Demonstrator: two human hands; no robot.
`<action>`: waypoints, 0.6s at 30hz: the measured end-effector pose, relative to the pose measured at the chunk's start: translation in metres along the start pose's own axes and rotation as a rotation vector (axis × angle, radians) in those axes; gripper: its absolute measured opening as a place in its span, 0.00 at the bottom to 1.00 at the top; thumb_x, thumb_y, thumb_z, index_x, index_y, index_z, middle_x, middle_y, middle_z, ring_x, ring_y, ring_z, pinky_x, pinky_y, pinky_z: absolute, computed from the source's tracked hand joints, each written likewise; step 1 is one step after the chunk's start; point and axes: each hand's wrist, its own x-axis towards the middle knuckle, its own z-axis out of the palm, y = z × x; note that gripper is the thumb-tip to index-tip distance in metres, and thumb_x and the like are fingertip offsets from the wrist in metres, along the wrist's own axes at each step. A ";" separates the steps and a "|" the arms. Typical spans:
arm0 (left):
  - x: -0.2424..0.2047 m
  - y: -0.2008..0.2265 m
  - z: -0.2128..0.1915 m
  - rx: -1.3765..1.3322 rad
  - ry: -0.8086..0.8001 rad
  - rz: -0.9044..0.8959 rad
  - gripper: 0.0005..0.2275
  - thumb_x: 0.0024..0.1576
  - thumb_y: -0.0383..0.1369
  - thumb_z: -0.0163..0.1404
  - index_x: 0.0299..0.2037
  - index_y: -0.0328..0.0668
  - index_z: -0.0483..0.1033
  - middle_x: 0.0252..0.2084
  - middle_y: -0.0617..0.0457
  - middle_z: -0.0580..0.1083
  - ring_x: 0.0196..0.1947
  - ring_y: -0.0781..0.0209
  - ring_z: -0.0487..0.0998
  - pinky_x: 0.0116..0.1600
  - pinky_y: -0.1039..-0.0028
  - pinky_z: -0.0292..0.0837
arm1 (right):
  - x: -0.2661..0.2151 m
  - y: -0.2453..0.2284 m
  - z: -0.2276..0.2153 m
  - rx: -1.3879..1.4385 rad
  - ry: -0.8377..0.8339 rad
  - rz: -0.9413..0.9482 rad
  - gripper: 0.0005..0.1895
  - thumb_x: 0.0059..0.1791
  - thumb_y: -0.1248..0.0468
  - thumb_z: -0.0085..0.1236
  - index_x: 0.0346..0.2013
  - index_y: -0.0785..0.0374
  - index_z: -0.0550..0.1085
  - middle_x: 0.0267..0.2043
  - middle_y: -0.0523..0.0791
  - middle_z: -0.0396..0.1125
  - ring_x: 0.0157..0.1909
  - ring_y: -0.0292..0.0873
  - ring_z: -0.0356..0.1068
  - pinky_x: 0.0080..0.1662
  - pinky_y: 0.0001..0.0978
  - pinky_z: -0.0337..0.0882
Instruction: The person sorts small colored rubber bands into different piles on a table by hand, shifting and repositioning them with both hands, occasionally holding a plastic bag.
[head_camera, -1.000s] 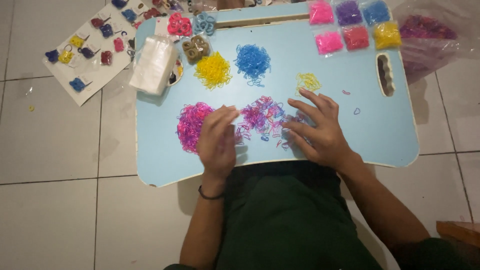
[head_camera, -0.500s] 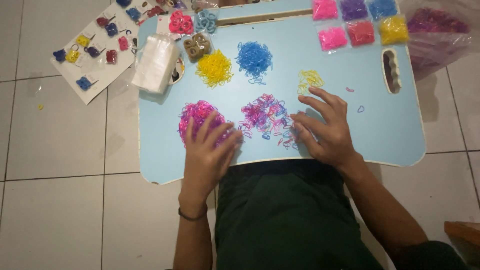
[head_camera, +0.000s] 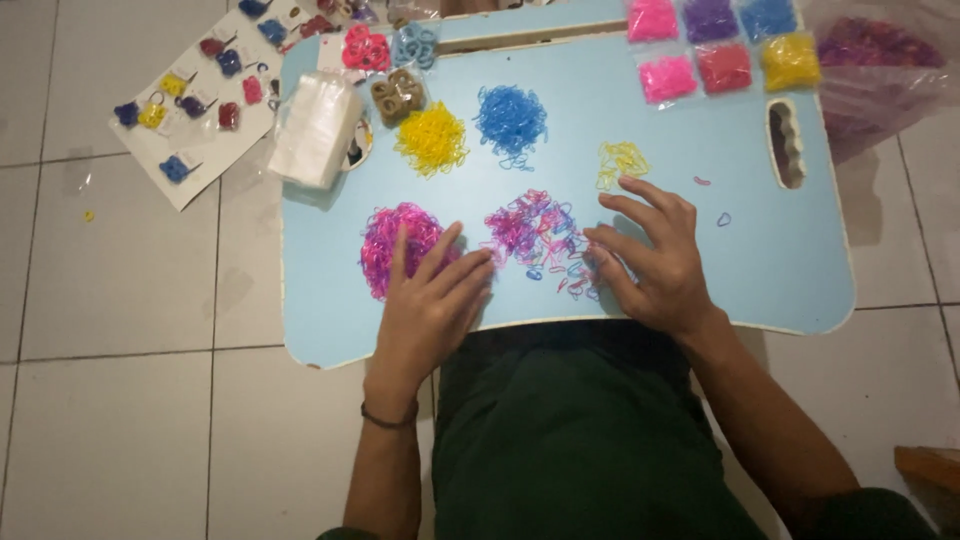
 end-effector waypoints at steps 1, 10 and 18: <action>0.000 -0.002 -0.003 -0.004 0.001 0.007 0.11 0.61 0.36 0.57 0.54 0.55 0.81 0.57 0.54 0.78 0.71 0.49 0.65 0.74 0.33 0.39 | 0.001 0.001 0.000 -0.007 0.003 0.004 0.09 0.56 0.60 0.55 0.45 0.55 0.81 0.60 0.49 0.70 0.72 0.59 0.60 0.67 0.56 0.58; 0.000 -0.002 -0.007 0.017 0.057 -0.050 0.13 0.60 0.35 0.59 0.54 0.54 0.80 0.59 0.51 0.77 0.69 0.45 0.68 0.74 0.34 0.43 | 0.002 -0.002 0.001 0.003 0.022 -0.011 0.08 0.55 0.61 0.57 0.44 0.56 0.82 0.58 0.49 0.72 0.70 0.59 0.63 0.65 0.54 0.60; 0.000 -0.010 0.003 0.138 0.081 -0.046 0.10 0.60 0.36 0.60 0.52 0.57 0.81 0.56 0.54 0.78 0.69 0.49 0.69 0.74 0.34 0.42 | -0.001 0.001 0.000 0.016 0.006 0.008 0.08 0.55 0.62 0.57 0.45 0.56 0.82 0.58 0.48 0.72 0.71 0.57 0.63 0.66 0.54 0.58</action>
